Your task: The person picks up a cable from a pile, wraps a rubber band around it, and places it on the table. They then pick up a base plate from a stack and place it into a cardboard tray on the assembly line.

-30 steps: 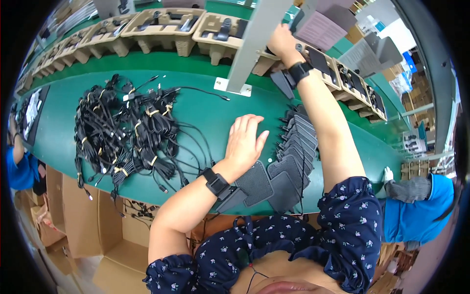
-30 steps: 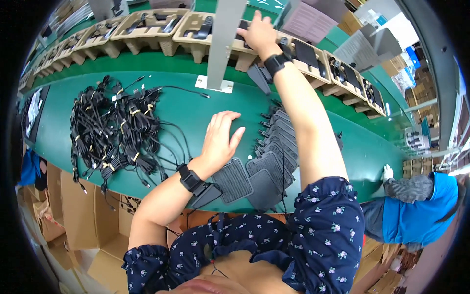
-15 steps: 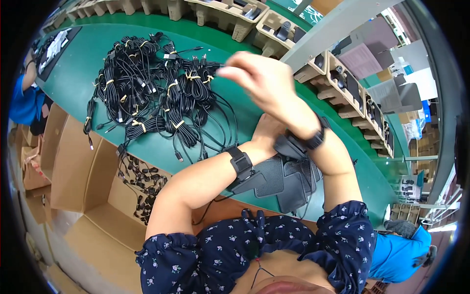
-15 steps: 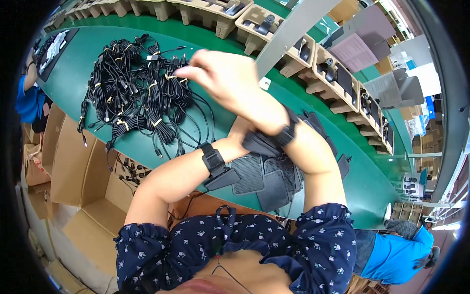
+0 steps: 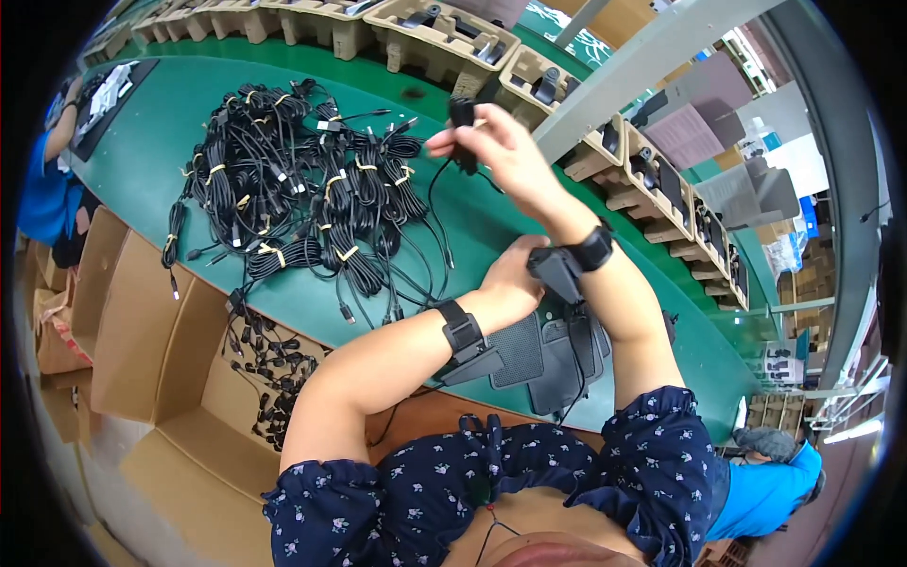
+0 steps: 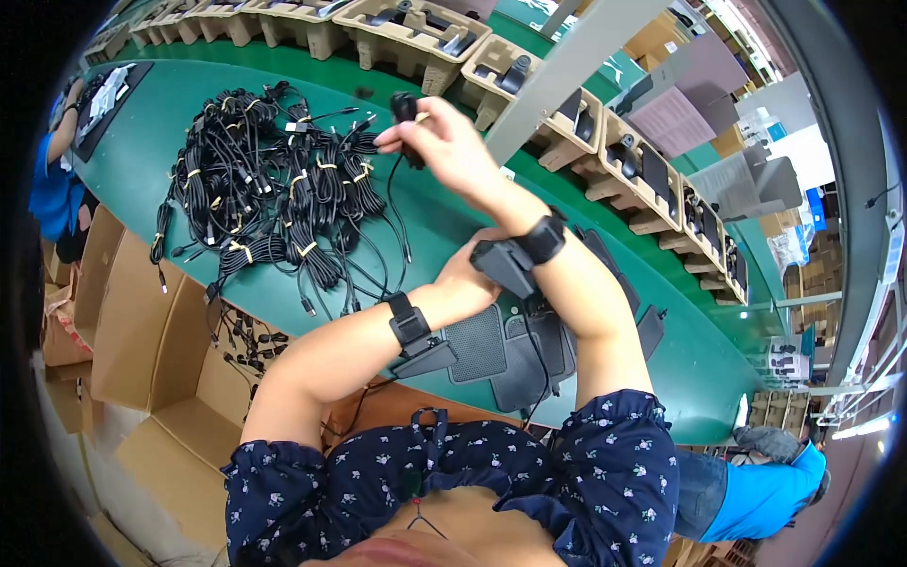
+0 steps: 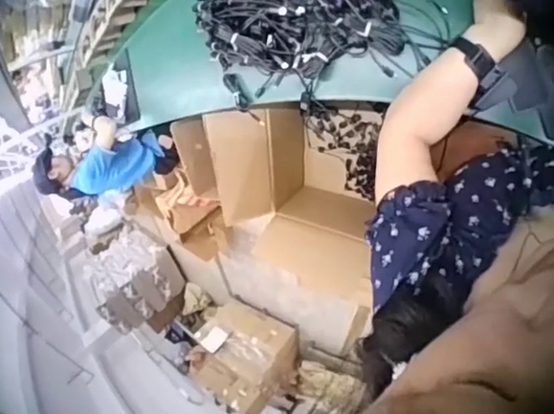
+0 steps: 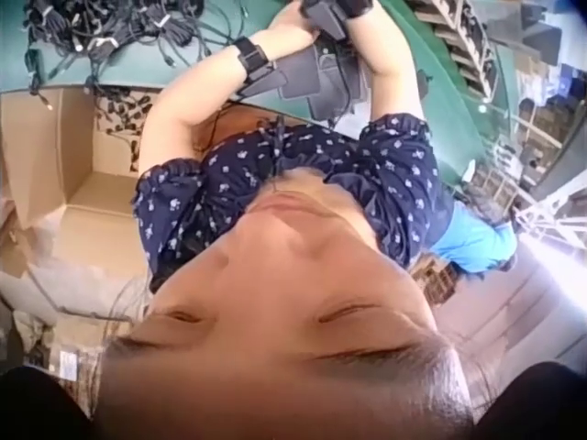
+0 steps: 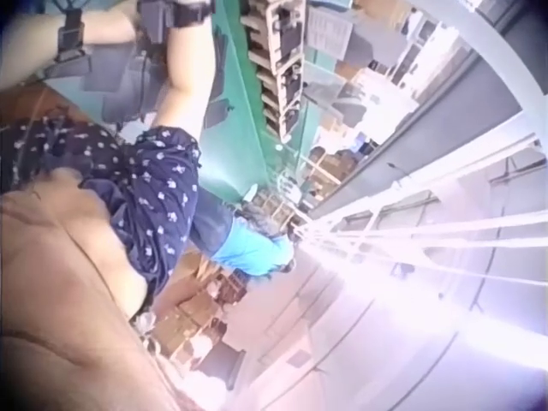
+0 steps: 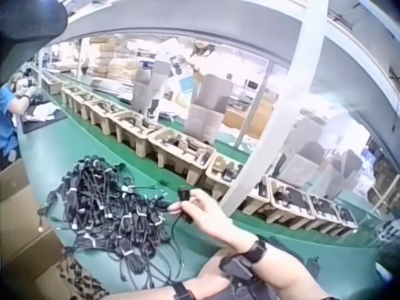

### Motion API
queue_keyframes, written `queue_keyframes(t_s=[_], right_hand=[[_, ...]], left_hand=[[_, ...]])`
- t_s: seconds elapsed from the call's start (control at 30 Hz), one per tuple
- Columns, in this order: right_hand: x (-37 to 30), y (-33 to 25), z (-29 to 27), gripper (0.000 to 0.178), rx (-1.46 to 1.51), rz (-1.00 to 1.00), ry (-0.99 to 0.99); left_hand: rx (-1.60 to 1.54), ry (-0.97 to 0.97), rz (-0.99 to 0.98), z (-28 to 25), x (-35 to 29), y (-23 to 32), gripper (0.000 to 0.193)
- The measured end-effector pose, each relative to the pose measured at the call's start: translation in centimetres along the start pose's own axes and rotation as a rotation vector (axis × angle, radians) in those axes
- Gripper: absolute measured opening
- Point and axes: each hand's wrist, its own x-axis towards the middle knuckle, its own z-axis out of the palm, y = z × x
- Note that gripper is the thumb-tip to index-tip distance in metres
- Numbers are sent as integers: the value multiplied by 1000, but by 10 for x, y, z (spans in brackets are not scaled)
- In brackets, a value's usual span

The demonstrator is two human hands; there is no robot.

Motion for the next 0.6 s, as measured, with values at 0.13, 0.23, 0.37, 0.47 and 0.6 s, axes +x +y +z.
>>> queue_keyframes(t_s=[0.13,0.23,0.37,0.47,0.6], right_hand=[[-34,-22,-31,33,250,42,136],[-59,-31,-49,40,323,19,227],[-91,-35,-68,40,326,14,266],[-107,-39,-58,36,23,51,334],[-117,-13,-53,24,-729,-405,255]], left_hand=[[-212,30,17,-12,8,21,59],[-1015,6,-143,-31,15,37,56],[-1189,239,-279,-47,22,38,33],[-1218,253,-261,-51,23,12,19],[-1106,-10,-255,-37,23,24,12]])
